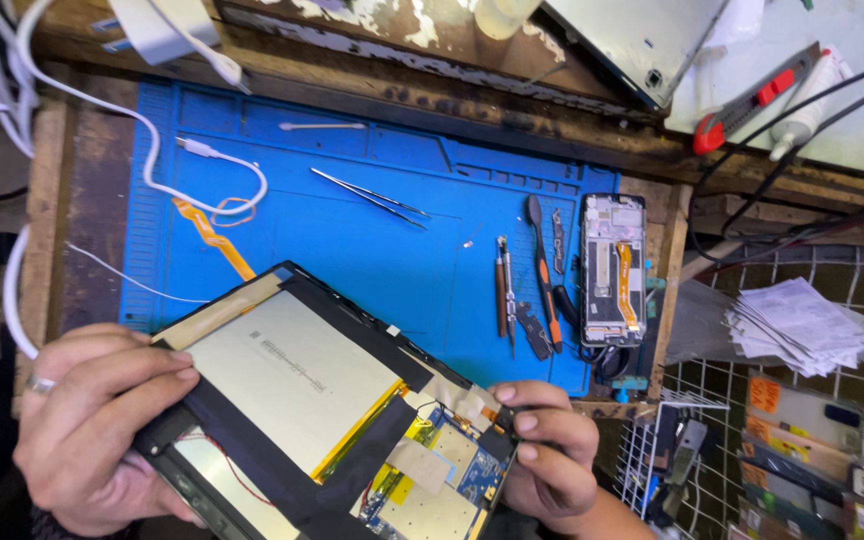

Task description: The person uses a soldering iron to heat and reflow connections on a tablet's internal circuit board. They then use tweezers to adjust small components and ribbon cables. The person repeatedly inspects the board and the tablet's edge, manipulating the device to check the alignment of internal parts.

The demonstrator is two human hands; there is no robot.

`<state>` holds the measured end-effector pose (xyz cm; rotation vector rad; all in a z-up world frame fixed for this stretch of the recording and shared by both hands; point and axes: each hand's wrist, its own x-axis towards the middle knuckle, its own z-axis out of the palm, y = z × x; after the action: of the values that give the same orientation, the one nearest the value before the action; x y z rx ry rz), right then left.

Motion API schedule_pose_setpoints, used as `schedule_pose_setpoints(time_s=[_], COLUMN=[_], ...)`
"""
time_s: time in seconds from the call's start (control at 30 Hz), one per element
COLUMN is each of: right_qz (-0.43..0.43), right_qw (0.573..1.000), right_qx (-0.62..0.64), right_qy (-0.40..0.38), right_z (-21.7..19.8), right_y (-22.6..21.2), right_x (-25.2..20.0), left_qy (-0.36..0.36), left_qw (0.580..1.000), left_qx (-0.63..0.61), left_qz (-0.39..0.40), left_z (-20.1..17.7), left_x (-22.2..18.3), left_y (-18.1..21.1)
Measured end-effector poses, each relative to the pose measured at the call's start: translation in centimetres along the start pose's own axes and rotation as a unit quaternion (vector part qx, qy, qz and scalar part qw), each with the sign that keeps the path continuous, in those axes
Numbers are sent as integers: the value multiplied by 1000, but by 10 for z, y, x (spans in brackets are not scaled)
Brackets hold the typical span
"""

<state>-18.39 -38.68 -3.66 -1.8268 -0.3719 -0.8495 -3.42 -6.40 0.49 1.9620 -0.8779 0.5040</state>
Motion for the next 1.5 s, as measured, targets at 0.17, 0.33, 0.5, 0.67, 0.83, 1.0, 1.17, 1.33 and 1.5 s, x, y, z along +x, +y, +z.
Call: schedule_pose_setpoints(time_s=[0.17,0.33,0.5,0.67,0.83,1.0,1.17,1.33,1.5], right_qz=[76,105,107,72,81,52,51,58,62], right_qw=[997,993,994,997,997,996,998,998,998], right_qx=[-5,58,29,-3,-8,21,22,-1,-11], right_qy=[1,1,-7,17,10,69,44,32,17], right_z=[-9,-11,-15,-11,-11,-3,-8,-11,-15], right_y=[-4,-8,-9,-6,-8,-1,-1,-1,-2], right_x=[-16,-22,-22,-31,-35,-39,-40,-39,-37], left_qy=[-32,-45,-48,-90,-122,-181,-182,-185,-179], left_qw=[996,994,993,993,987,979,980,980,981], left_qx=[48,44,66,68,86,84,81,75,76], left_qz=[-60,-84,-86,30,65,46,10,-5,-13], left_z=[3,6,11,10,6,-3,-2,-2,-1], left_x=[-14,-28,-42,-53,-61,-66,-75,-79,-76], left_y=[21,27,30,7,-1,0,3,4,8])
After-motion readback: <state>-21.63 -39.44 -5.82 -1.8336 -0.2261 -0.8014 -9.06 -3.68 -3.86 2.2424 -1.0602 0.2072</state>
